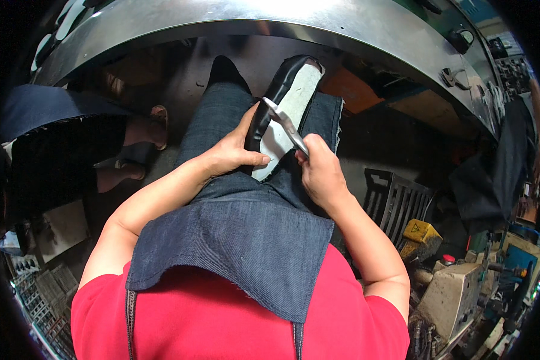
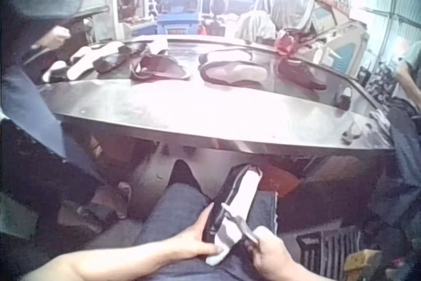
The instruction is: Pull the shoe upper over the last and trim excess material using lasting pliers.
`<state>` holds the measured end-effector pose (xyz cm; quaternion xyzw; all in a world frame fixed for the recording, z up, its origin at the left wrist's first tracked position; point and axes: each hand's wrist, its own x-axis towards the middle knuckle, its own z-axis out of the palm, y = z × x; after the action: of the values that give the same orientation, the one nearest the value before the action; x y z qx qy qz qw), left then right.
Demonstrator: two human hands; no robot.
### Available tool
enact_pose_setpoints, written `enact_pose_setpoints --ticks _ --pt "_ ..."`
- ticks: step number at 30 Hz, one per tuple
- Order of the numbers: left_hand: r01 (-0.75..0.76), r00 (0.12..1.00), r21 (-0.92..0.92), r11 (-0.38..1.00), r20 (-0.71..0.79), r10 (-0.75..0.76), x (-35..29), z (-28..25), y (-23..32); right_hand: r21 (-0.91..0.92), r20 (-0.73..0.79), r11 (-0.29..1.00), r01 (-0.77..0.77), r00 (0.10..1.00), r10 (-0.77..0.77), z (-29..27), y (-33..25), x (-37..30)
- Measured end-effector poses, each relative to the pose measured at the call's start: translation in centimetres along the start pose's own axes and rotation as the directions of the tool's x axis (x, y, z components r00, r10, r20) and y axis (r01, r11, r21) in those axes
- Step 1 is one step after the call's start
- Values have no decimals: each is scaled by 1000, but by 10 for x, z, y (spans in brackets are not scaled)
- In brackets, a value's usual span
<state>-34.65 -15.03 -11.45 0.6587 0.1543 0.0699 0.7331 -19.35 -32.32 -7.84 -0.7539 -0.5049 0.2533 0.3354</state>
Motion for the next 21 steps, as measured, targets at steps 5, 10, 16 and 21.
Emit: enact_pose_setpoints --ticks 5,10,16,21 --pt "-9 1000 1 1000 -8 9 -1 -3 -4 -93 32 994 -63 997 66 -9 -1 0" --pt "79 997 -50 996 11 -79 1 -3 3 -185 104 983 6 995 14 -3 -2 2" --pt "60 998 -125 990 17 -58 2 -1 3 -135 96 989 59 994 -46 -5 -12 -1" --pt "52 999 -105 993 4 -52 0 -1 2 -162 64 985 54 997 -45 -10 -20 -16"
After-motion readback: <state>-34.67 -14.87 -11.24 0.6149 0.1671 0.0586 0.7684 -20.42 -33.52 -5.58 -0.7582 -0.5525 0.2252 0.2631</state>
